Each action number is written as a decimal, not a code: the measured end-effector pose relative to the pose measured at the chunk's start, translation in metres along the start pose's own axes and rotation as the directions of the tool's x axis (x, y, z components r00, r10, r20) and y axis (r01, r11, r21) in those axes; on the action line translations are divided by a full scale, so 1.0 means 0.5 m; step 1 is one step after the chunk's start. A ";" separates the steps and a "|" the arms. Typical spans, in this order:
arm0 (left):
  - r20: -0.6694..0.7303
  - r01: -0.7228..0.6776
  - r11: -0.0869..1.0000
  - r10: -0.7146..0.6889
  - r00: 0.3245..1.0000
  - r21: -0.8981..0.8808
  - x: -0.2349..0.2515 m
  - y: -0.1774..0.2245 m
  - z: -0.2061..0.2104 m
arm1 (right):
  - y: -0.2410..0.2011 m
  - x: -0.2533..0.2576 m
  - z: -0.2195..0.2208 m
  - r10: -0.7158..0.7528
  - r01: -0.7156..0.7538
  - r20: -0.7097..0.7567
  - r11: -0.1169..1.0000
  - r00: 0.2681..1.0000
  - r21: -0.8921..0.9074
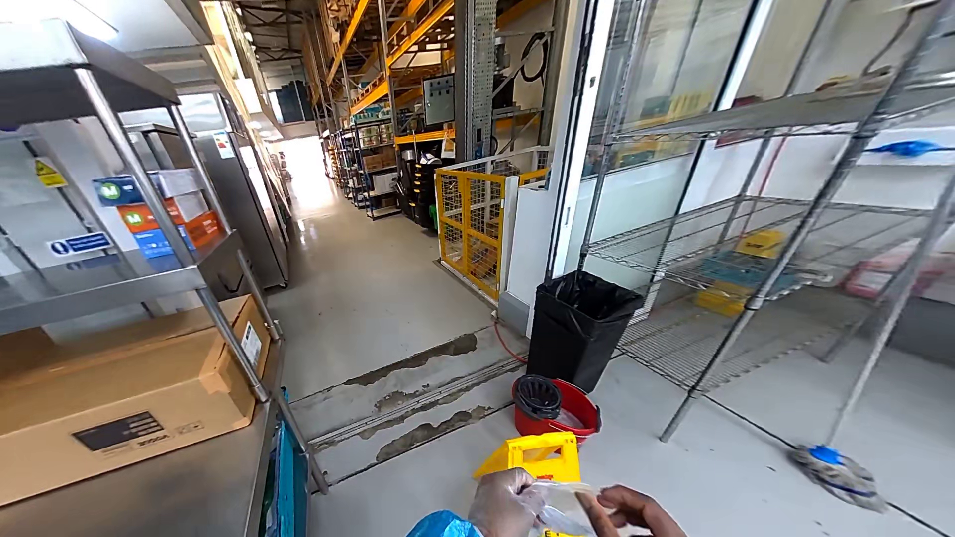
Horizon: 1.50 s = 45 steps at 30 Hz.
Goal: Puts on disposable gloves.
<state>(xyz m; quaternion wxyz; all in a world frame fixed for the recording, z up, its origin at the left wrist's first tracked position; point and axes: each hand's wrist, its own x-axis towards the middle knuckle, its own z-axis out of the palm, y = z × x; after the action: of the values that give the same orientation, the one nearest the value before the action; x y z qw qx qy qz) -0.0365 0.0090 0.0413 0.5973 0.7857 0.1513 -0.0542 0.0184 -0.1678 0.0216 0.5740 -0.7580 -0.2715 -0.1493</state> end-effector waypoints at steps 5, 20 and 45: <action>0.082 -0.025 0.969 0.005 0.997 0.246 0.000 0.015 -0.010 | 0.028 0.003 0.000 -0.059 0.082 0.324 0.995 0.944 -0.058; 0.006 0.129 0.783 -0.167 0.986 0.608 -0.011 0.024 -0.036 | -0.002 -0.002 0.014 0.110 -0.047 0.342 0.981 0.933 -0.189; 0.011 0.120 0.895 -0.138 0.990 0.431 -0.023 0.020 -0.037 | -0.058 -0.025 0.051 0.181 -0.216 0.356 0.974 0.917 0.063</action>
<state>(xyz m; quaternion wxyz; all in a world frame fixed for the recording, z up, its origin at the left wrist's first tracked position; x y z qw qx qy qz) -0.0460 0.0223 0.0586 0.4081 0.8847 0.1749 -0.1418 -0.0108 -0.1412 0.0300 0.5667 -0.7660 -0.2974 0.0599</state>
